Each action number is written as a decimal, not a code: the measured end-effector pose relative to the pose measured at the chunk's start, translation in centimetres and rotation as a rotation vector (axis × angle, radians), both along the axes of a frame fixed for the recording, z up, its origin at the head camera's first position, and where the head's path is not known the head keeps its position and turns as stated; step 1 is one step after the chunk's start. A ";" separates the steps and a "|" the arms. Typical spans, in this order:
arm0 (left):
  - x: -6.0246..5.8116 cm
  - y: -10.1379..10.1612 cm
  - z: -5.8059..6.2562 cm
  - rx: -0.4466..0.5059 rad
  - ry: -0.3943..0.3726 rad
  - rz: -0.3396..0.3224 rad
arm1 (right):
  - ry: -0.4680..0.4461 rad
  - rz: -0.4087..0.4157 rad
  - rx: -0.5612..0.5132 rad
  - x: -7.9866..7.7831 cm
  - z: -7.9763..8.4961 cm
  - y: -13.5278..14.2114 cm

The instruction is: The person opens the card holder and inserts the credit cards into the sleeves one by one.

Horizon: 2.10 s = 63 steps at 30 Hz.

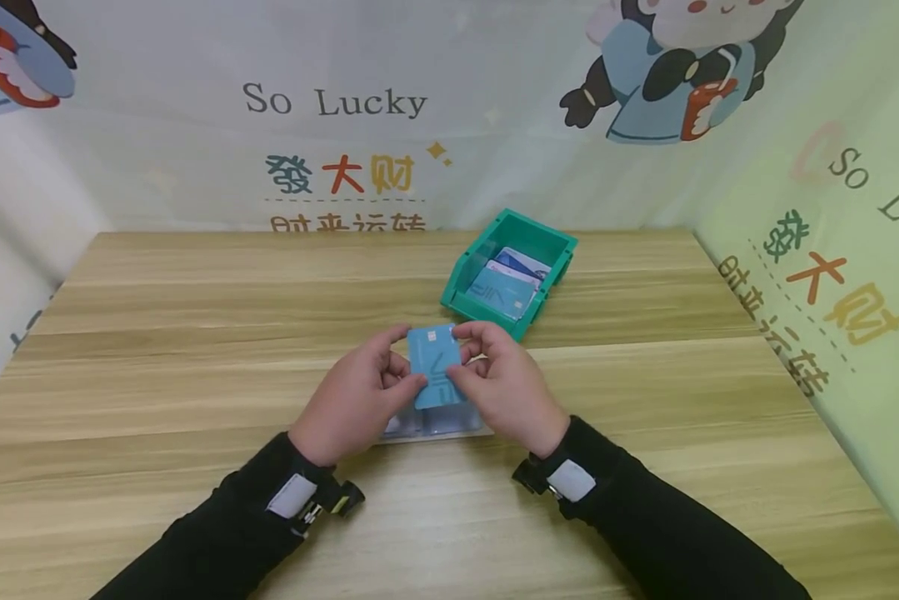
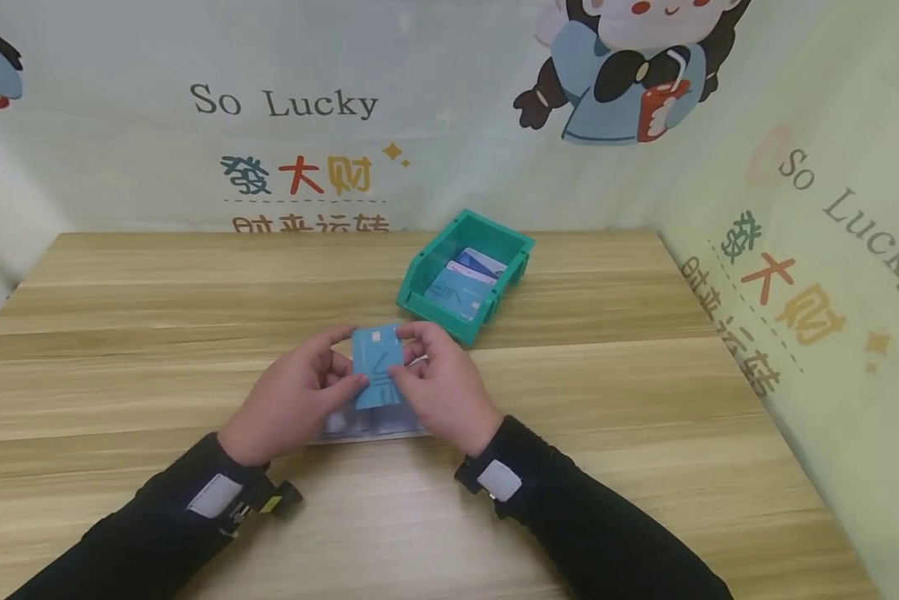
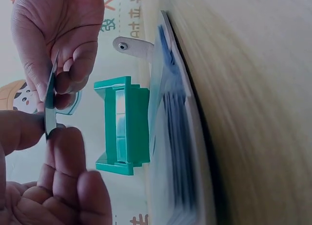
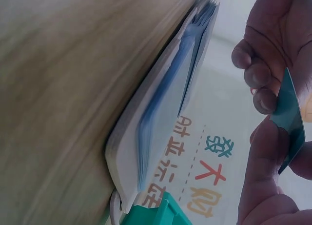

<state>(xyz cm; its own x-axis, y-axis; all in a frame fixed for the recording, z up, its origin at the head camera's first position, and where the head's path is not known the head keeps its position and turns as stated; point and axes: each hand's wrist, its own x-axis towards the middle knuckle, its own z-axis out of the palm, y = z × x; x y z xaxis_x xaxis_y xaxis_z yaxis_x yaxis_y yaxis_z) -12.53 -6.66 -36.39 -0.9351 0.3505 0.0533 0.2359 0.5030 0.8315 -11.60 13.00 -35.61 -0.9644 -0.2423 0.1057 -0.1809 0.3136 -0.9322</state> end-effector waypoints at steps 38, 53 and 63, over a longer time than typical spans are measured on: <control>-0.9 -2.2 -0.1 -0.209 -0.030 0.042 | -0.070 0.144 0.735 -0.9 -0.6 1.5; -0.8 -2.2 -0.2 -0.257 -0.070 0.001 | -0.068 0.163 0.800 -1.0 -1.0 1.5; -0.8 -2.1 -0.5 -0.286 -0.069 -0.004 | -0.041 0.168 0.804 -0.9 -1.1 1.6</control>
